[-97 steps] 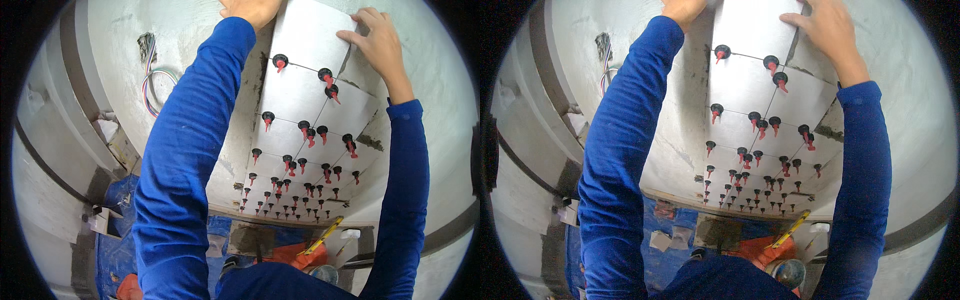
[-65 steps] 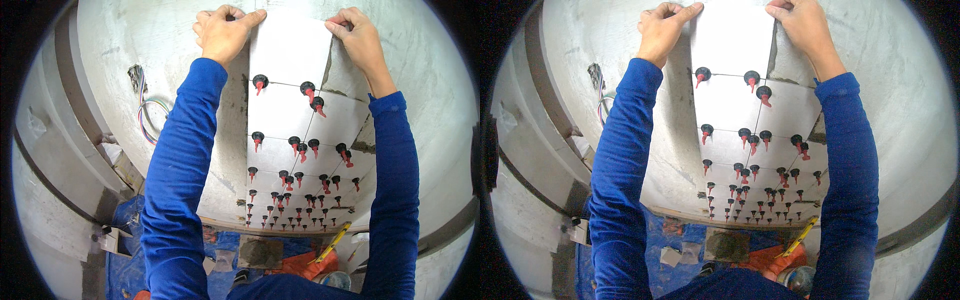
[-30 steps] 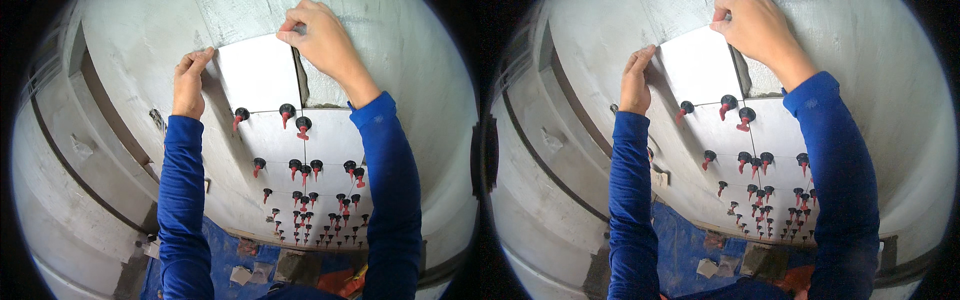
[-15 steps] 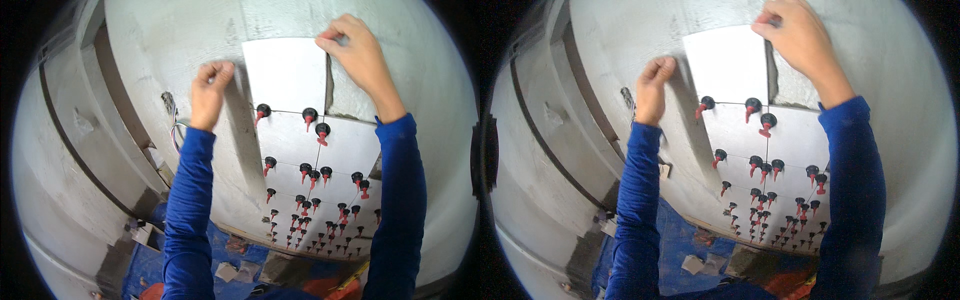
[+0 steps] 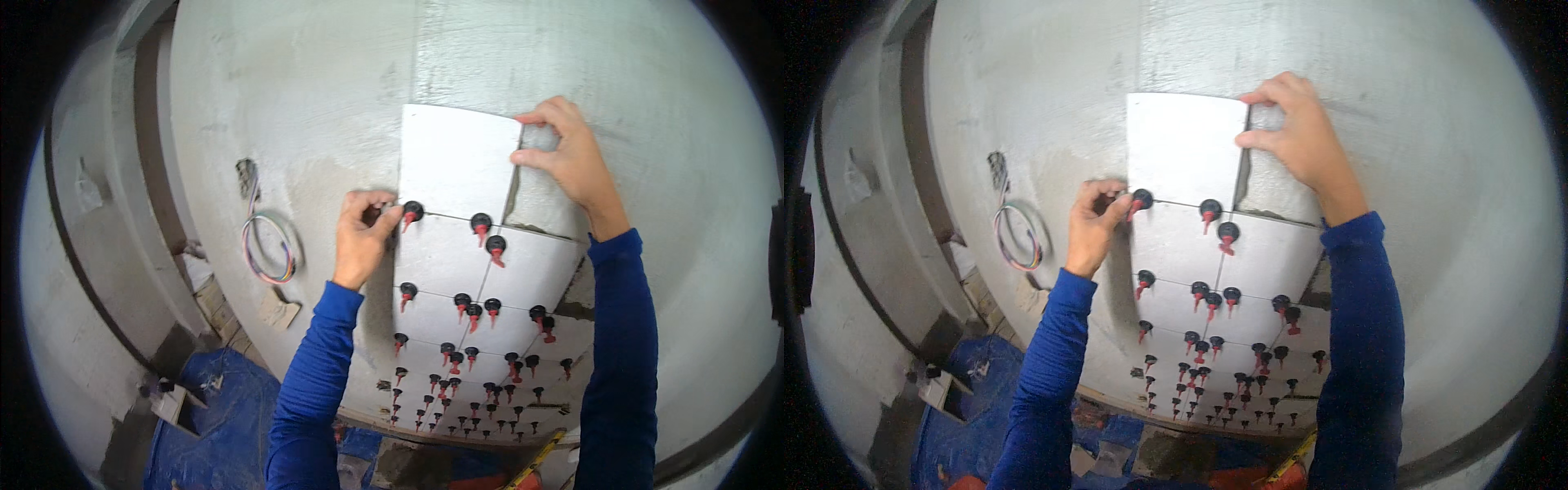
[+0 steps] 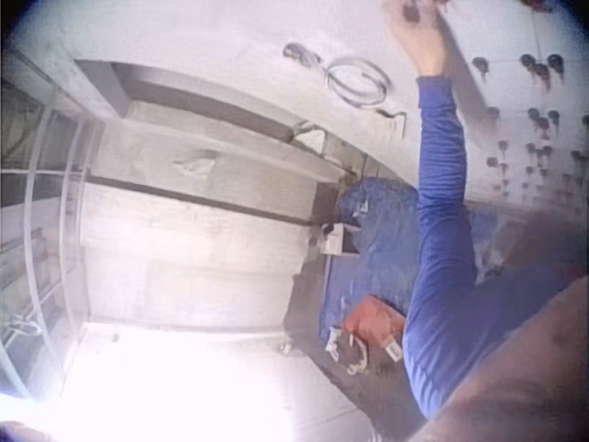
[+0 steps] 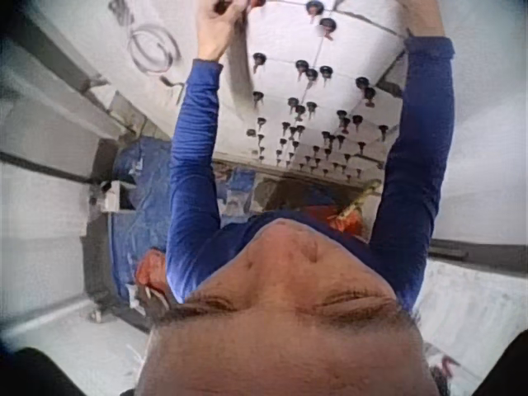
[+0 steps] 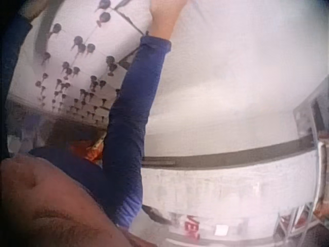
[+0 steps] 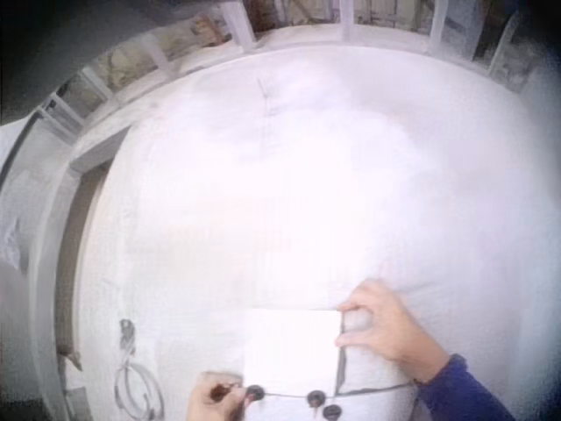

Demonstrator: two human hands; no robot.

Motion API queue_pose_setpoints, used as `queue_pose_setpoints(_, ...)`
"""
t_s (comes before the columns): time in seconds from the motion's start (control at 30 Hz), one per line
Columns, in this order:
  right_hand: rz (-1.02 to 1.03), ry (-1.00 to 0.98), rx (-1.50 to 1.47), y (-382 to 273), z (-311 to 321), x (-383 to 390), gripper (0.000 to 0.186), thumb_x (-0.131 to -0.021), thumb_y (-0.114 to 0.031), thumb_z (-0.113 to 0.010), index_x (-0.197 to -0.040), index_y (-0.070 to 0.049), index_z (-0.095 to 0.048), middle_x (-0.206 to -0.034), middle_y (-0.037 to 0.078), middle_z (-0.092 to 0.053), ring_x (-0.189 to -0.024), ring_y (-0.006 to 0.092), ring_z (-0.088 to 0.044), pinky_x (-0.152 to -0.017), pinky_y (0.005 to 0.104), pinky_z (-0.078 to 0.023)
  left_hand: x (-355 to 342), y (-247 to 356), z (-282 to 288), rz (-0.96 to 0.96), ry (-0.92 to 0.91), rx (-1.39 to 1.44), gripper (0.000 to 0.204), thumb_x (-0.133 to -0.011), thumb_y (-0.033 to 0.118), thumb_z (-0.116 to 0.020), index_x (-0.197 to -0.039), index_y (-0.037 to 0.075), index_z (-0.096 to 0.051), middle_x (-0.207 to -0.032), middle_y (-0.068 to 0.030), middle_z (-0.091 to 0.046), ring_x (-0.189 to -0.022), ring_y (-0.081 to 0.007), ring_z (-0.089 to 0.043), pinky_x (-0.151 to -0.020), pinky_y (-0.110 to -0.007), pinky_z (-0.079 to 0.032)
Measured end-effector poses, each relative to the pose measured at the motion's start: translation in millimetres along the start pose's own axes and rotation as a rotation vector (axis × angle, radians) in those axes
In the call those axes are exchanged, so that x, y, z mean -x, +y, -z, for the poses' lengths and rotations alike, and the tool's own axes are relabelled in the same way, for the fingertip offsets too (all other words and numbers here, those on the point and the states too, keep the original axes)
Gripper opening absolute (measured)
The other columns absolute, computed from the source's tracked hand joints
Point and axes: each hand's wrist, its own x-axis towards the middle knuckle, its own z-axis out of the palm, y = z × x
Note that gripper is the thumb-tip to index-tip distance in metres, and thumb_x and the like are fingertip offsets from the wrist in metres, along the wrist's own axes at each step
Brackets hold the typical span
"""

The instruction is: The person scoops tile adhesive from a pile on the floor and spreads it onto the back of a white ceramic tile using a notched trowel. They then press the tile onto a wall where other tiles are already installed, aligning it with red tile leveling spacers. The person adjusts the tile and inserts additional spacers to maintain even gaps.

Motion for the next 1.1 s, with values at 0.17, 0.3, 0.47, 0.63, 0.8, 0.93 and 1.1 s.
queue_pose_setpoints(0.17,0.072,-0.044,0.128,-1,2,4,0.061,-0.061,-0.025,-0.090,-0.115,-0.007,-0.070,-0.113,0.009,-0.061,-0.118,0.0325,-0.052,-0.103,0.0438,-0.044,5,3,3,-0.075,-0.008,0.046,0.022,-0.090,0.009,-0.079,-0.112,0.007,-0.073,-0.105,-0.0026,-0.054,-0.092,-0.0150,-0.051,-0.085,-0.028,-0.044)
queue_pose_setpoints(0.3,0.142,-0.039,0.132,-3,2,1,0.069,-0.055,-0.027,-0.092,-0.116,-0.006,-0.067,-0.113,0.012,-0.059,-0.116,0.0349,-0.052,-0.102,0.0444,-0.044,10,7,6,-0.023,-0.047,0.057,0.030,-0.087,0.004,-0.080,-0.115,0.009,-0.071,-0.111,-0.0035,-0.053,-0.101,-0.0161,-0.052,-0.091,-0.029,-0.045)
queue_pose_setpoints(0.47,0.117,-0.080,0.170,-5,0,0,0.074,-0.053,-0.030,-0.095,-0.115,-0.005,-0.065,-0.108,0.012,-0.056,-0.111,0.0346,-0.052,-0.100,0.0437,-0.044,12,9,5,0.002,-0.051,0.032,0.033,-0.086,0.014,-0.086,-0.116,0.012,-0.072,-0.115,-0.0009,-0.051,-0.105,-0.0146,-0.051,-0.094,-0.028,-0.044)
queue_pose_setpoints(0.63,0.146,-0.054,0.160,-6,-2,1,0.076,-0.053,-0.031,-0.096,-0.117,-0.004,-0.064,-0.106,0.012,-0.055,-0.108,0.0338,-0.052,-0.098,0.0427,-0.044,13,6,0,-0.081,0.010,0.023,0.036,-0.084,0.015,-0.088,-0.116,0.012,-0.072,-0.113,-0.0017,-0.049,-0.105,-0.0157,-0.048,-0.095,-0.030,-0.043)
queue_pose_setpoints(0.8,0.158,-0.027,0.179,-4,-5,4,0.077,-0.054,-0.031,-0.096,-0.118,-0.003,-0.064,-0.108,0.012,-0.055,-0.109,0.0331,-0.052,-0.097,0.0416,-0.045,14,2,-4,-0.039,0.017,0.045,0.036,-0.084,0.016,-0.088,-0.116,0.011,-0.073,-0.117,-0.0027,-0.049,-0.108,-0.0170,-0.050,-0.095,-0.031,-0.044)
queue_pose_setpoints(0.93,0.134,-0.015,0.182,-6,-8,6,0.078,-0.052,-0.029,-0.097,-0.118,-0.003,-0.064,-0.110,0.011,-0.056,-0.108,0.0326,-0.053,-0.097,0.0408,-0.045,13,3,-4,-0.037,0.023,0.025,0.036,-0.084,0.017,-0.088,-0.116,0.011,-0.073,-0.118,-0.0028,-0.049,-0.109,-0.0173,-0.051,-0.094,-0.031,-0.046)
queue_pose_setpoints(1.1,0.109,-0.028,0.216,-8,-8,5,0.078,-0.052,-0.025,-0.097,-0.119,-0.003,-0.064,-0.110,0.011,-0.057,-0.107,0.0318,-0.054,-0.098,0.0402,-0.046,15,5,-5,-0.022,0.037,0.088,0.034,-0.081,0.005,-0.085,-0.113,0.010,-0.073,-0.117,-0.0063,-0.050,-0.113,-0.0222,-0.049,-0.097,-0.033,-0.045)
